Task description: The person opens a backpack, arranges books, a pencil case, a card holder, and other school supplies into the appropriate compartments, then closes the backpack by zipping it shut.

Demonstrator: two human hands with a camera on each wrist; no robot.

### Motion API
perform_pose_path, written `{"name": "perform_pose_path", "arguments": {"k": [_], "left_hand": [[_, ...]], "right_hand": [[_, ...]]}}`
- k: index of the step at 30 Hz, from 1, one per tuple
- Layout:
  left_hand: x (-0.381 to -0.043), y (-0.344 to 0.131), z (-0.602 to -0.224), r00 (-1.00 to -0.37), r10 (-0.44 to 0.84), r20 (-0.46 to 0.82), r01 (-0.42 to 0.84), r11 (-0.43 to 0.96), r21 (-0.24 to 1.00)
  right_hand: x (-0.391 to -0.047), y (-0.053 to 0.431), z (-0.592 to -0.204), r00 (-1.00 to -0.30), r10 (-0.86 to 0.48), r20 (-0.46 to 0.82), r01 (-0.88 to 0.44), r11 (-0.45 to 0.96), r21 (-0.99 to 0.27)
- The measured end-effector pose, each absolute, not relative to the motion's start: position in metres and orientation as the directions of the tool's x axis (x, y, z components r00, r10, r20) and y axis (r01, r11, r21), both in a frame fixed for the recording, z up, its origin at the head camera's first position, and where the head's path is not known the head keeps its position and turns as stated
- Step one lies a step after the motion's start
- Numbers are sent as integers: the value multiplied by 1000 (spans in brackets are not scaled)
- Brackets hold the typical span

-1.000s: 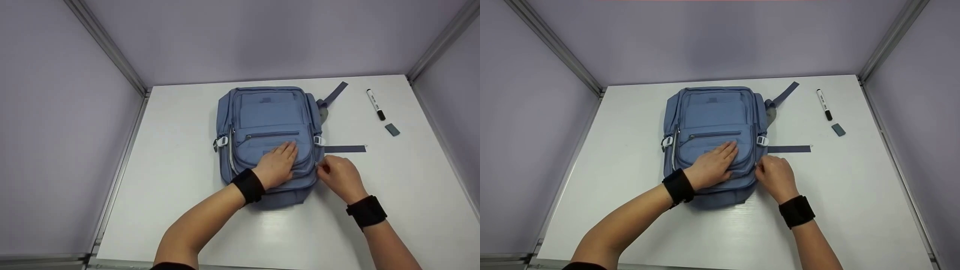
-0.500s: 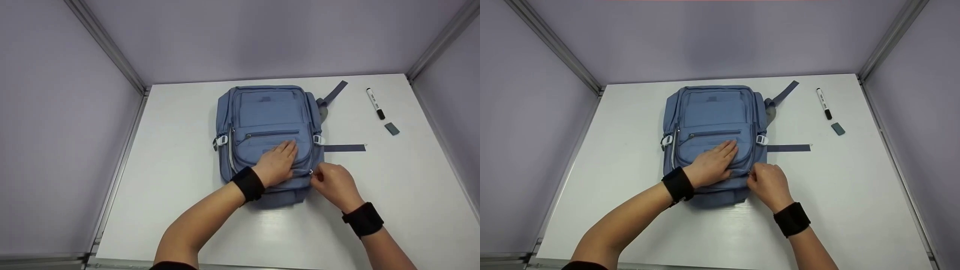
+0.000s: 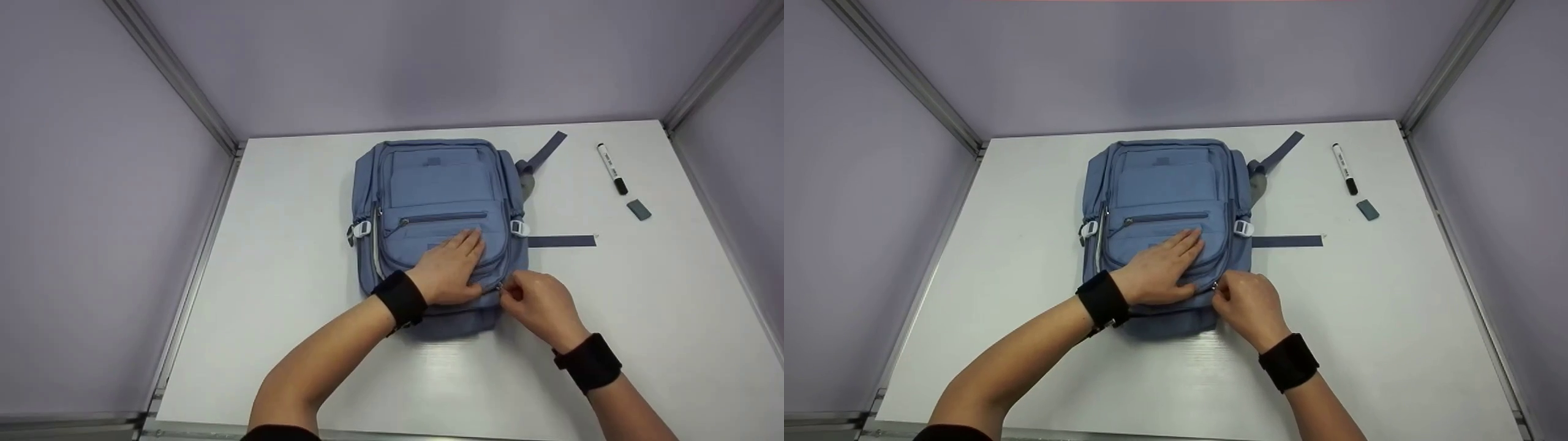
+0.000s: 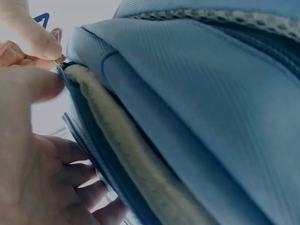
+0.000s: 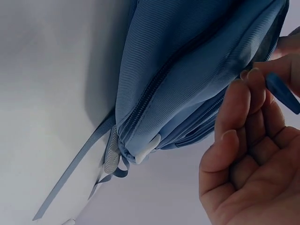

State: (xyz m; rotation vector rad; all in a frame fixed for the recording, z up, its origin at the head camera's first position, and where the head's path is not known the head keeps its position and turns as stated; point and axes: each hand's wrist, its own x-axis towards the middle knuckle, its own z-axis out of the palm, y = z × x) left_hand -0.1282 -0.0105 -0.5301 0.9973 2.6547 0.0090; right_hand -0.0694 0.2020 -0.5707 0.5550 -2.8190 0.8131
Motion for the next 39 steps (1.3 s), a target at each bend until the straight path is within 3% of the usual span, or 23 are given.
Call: {"name": "perform_pose_path", "arguments": {"k": [11,20,30,39], "left_hand": [[-130,-15,-531,-673,689,-268,703,709,54],[-130,-18,-527,-672,693,-262,706,706,58],[-126,-13,-527,-666,693,-275,727,687,-28],[-125,-23,-521,-623,728,-288,739,668,89]], "right_hand": [[-68,201,-568,-937,-267,224,-347,776,-527],[-63,194,-561,-944,-272,189,-331,767,-549],[-54,166,-560,-943,-280,180,-331,728,-600],[-54,163,-564,-951,-269,155,-306,730,-611]]}}
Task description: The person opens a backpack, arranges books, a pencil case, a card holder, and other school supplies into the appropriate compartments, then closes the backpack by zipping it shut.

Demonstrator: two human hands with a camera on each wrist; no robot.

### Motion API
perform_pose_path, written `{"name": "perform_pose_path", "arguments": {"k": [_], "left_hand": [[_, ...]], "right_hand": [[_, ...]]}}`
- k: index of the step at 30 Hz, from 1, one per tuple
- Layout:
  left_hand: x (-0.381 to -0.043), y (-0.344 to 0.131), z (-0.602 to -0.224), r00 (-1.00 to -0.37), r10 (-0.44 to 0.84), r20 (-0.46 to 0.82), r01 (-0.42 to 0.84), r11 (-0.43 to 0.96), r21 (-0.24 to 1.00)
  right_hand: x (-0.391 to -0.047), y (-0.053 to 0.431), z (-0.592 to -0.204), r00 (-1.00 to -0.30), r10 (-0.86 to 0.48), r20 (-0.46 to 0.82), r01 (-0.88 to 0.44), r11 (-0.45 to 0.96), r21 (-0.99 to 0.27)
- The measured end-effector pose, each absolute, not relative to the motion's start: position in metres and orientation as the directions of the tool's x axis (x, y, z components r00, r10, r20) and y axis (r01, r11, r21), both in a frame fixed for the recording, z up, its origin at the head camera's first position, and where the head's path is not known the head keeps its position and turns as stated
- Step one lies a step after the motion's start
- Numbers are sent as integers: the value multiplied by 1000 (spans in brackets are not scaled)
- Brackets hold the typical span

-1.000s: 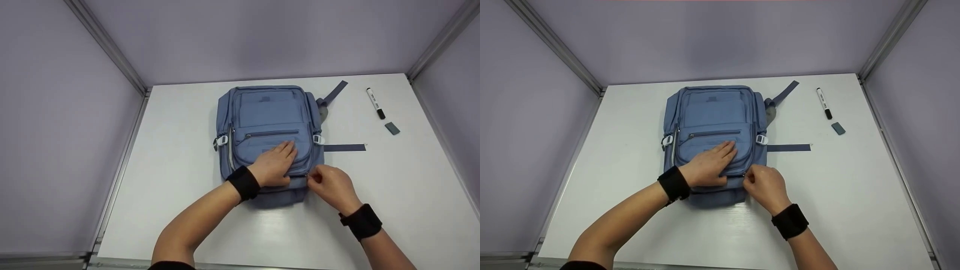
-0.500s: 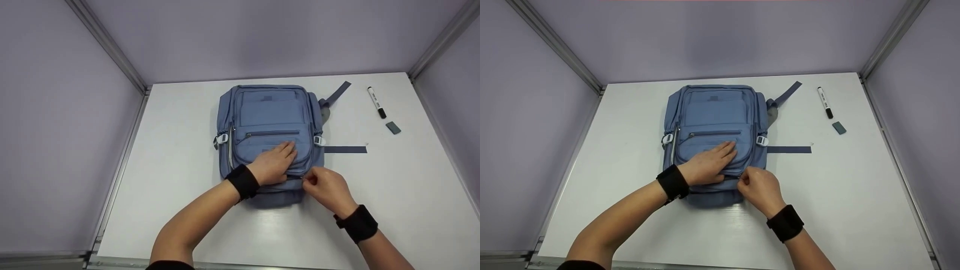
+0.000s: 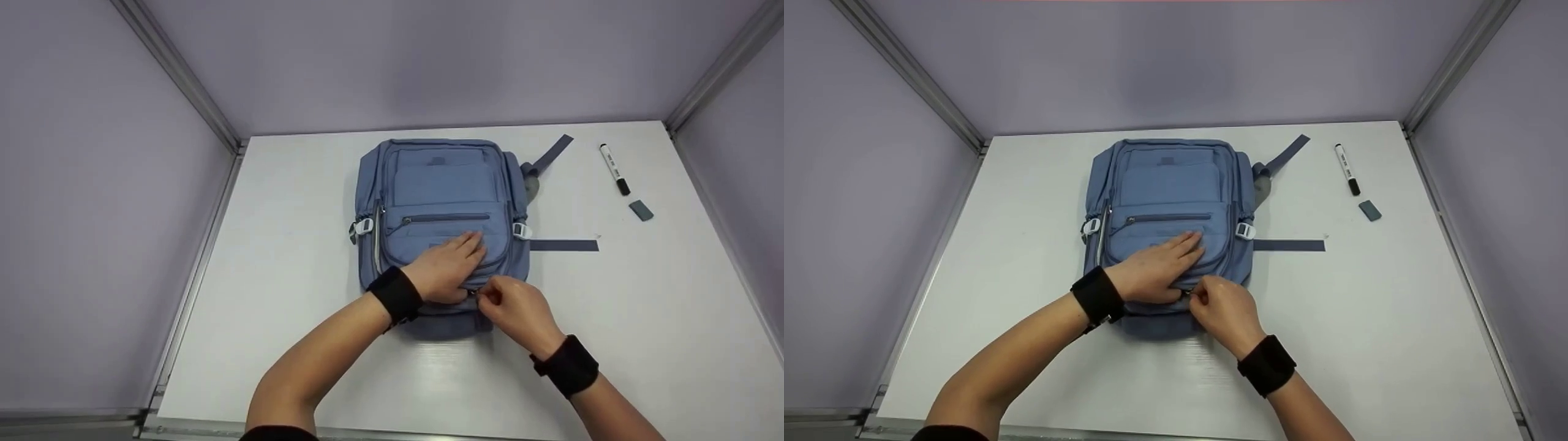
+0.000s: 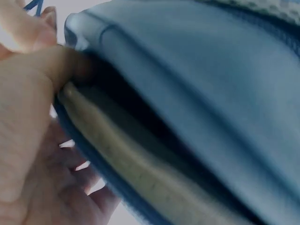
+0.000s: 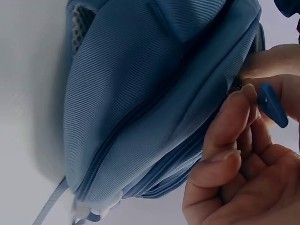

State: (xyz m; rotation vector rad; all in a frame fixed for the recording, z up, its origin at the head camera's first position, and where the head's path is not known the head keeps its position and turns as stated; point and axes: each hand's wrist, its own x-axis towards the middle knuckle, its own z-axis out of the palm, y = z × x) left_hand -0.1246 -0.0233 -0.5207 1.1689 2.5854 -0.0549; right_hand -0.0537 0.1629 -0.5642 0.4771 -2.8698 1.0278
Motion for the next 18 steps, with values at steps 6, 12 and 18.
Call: {"name": "perform_pose_path", "arguments": {"k": [6,12,18], "left_hand": [[-104,-31,-521,-588,809,-13,806,587,73],[-80,-27,-541,-534,791,298,814,576,-70],[-76,-25,-552,-565,736,374,778,626,-56]], "right_hand": [[-53,173,-565,-965,-240,108,-250,711,-657],[-50,176,-563,-968,-243,63,-202,602,-773],[-52,178,-562,-961,-276,33,-174,504,-846]]}}
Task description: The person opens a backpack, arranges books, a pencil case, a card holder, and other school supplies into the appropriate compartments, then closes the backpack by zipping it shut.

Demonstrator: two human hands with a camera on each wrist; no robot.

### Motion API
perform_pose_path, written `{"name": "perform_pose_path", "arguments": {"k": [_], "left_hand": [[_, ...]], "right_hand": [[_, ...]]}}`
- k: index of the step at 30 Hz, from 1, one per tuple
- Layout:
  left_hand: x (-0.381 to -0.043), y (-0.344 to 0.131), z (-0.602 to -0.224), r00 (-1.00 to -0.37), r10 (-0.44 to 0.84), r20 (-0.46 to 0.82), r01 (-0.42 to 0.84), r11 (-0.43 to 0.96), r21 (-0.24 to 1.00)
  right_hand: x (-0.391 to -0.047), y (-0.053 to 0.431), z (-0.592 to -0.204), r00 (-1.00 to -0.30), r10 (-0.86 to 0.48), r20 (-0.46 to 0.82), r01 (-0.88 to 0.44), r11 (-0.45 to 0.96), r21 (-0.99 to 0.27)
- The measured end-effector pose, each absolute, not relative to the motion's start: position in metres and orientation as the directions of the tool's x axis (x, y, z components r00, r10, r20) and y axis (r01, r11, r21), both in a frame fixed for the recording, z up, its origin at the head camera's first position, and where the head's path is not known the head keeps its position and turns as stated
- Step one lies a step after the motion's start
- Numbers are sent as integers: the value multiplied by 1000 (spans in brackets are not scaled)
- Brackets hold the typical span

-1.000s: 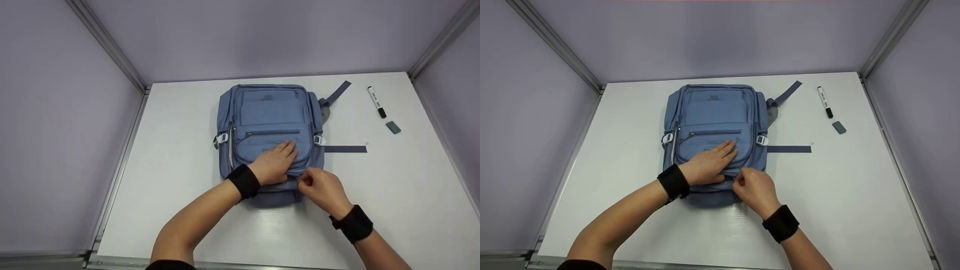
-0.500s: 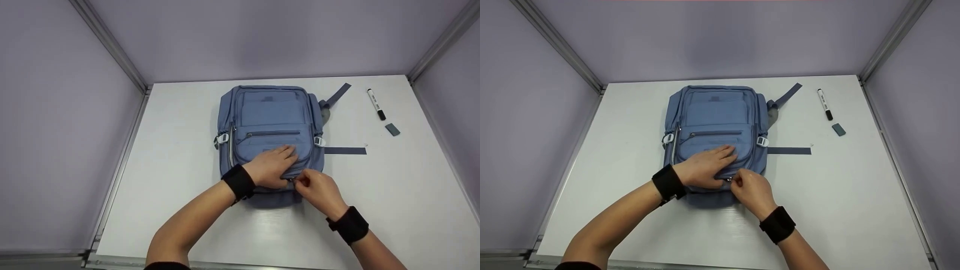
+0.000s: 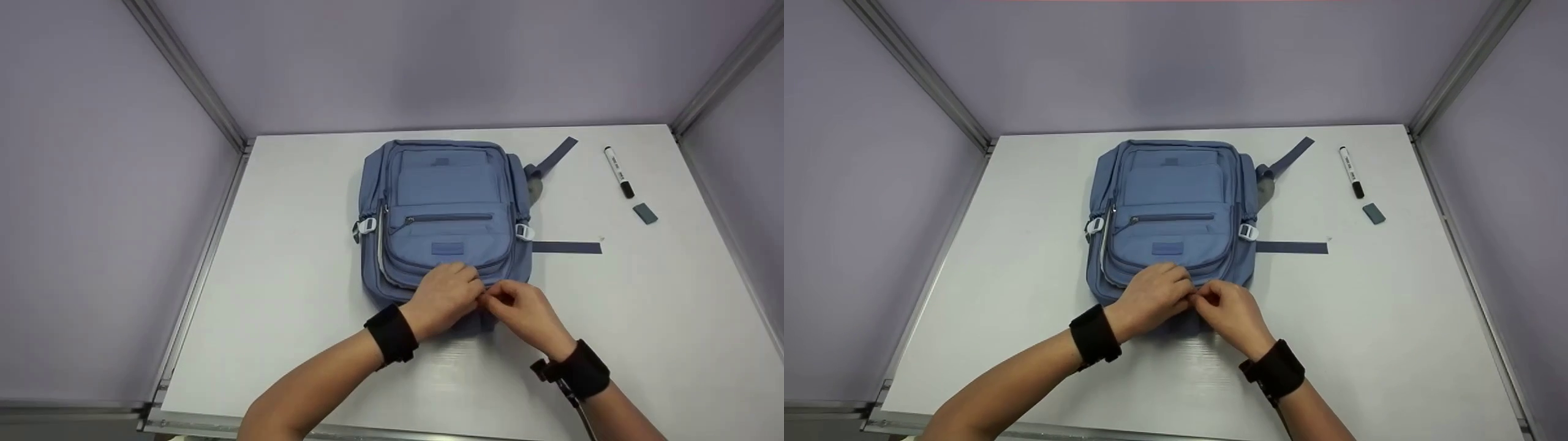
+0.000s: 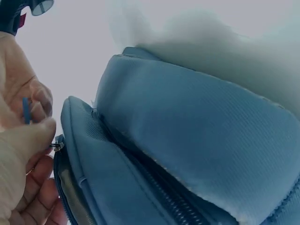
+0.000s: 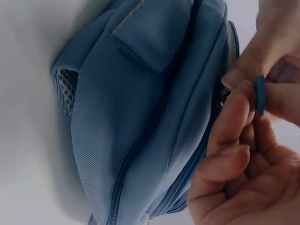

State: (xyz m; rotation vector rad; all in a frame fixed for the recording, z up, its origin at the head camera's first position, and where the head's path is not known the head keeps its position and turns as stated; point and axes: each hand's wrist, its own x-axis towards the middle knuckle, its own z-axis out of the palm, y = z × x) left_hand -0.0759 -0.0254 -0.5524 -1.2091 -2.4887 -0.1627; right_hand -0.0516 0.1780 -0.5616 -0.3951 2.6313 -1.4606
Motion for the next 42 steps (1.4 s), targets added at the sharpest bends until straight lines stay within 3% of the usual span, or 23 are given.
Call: {"name": "perform_pose_path", "arguments": {"k": [4,9,13,17,34,42], "left_hand": [[-74,-29,-555,-566,714,412,766,641,-58],[-71,-31,-556,-593,672,444,726,685,-66],[-69,-33,-556,-623,643,446,687,722,-80],[-67,-35,-554,-648,645,406,667,737,-106],[-51,-73,-548,-739,544,398,606,794,39],[-49,-93,-552,-745,507,435,590,804,73]], "right_hand": [[-56,184,-562,-942,-273,196,-320,553,-769],[-71,189,-571,-766,-444,465,-633,649,-423],[-80,186,-578,-660,-555,507,-731,632,-260],[-84,185,-583,-611,-577,542,-753,636,-172],[-86,188,-581,-616,-571,542,-738,659,-145],[-86,189,-581,-616,-576,538,-740,656,-146]]}}
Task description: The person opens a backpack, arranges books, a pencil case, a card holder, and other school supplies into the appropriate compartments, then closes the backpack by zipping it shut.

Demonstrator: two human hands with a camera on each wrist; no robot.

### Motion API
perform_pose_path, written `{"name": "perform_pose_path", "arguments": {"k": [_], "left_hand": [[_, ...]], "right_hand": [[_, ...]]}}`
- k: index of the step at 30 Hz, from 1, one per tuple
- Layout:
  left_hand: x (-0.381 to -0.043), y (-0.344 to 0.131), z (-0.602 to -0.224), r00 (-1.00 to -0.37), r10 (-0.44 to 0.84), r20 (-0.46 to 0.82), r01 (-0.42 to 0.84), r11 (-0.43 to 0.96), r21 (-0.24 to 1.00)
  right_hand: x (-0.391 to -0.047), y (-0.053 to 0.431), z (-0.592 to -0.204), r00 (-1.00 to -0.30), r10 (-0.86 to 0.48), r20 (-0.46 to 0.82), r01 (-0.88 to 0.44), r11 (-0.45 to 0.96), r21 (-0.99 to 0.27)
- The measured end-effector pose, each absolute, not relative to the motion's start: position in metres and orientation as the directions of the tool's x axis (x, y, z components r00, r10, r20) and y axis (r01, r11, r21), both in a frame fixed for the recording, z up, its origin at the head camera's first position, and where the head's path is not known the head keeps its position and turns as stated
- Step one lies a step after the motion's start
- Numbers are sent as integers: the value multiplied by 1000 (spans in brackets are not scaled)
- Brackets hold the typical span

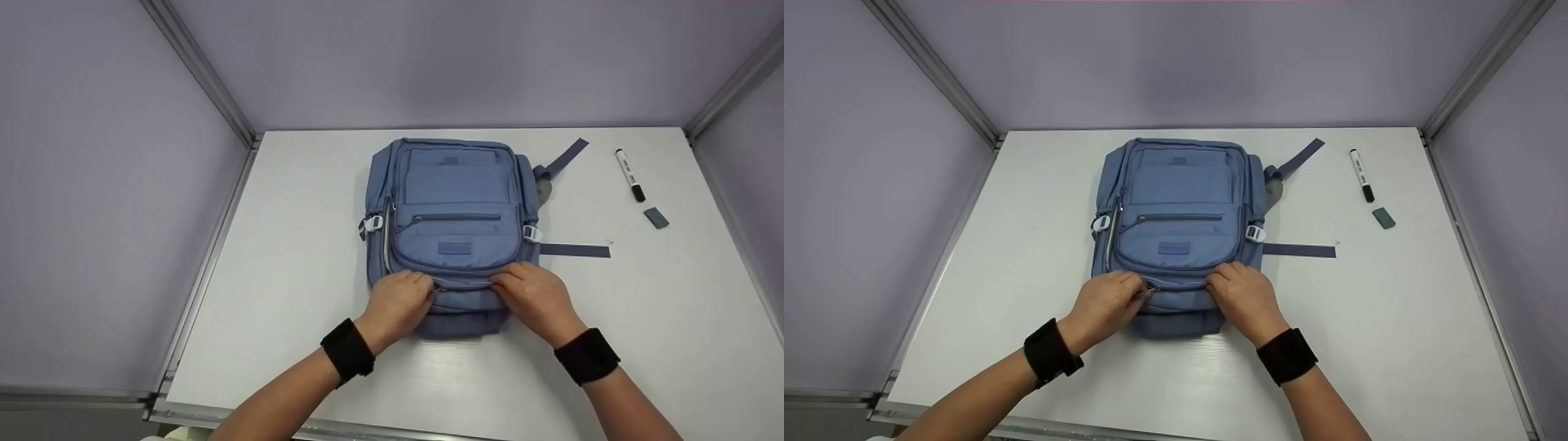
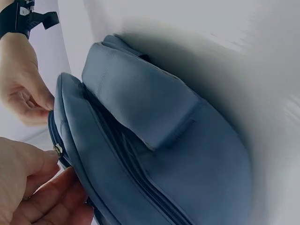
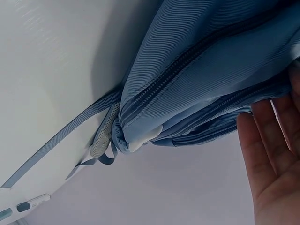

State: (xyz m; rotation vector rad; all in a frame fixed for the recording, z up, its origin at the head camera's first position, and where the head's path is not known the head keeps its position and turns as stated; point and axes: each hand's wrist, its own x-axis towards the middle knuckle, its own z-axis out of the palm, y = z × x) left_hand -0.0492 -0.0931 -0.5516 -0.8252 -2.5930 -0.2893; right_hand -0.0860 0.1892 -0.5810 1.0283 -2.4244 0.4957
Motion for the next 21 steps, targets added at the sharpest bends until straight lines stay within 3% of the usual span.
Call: {"name": "perform_pose_path", "arguments": {"k": [11,21], "left_hand": [[-48,-111,-557,-679,506,533,634,769,79],[-46,-112,-556,-690,515,508,643,759,103]], "right_hand": [[-84,186,-579,-634,-574,518,-739,646,-189],[-80,140,-558,-532,-643,551,-831,521,-195]]}}
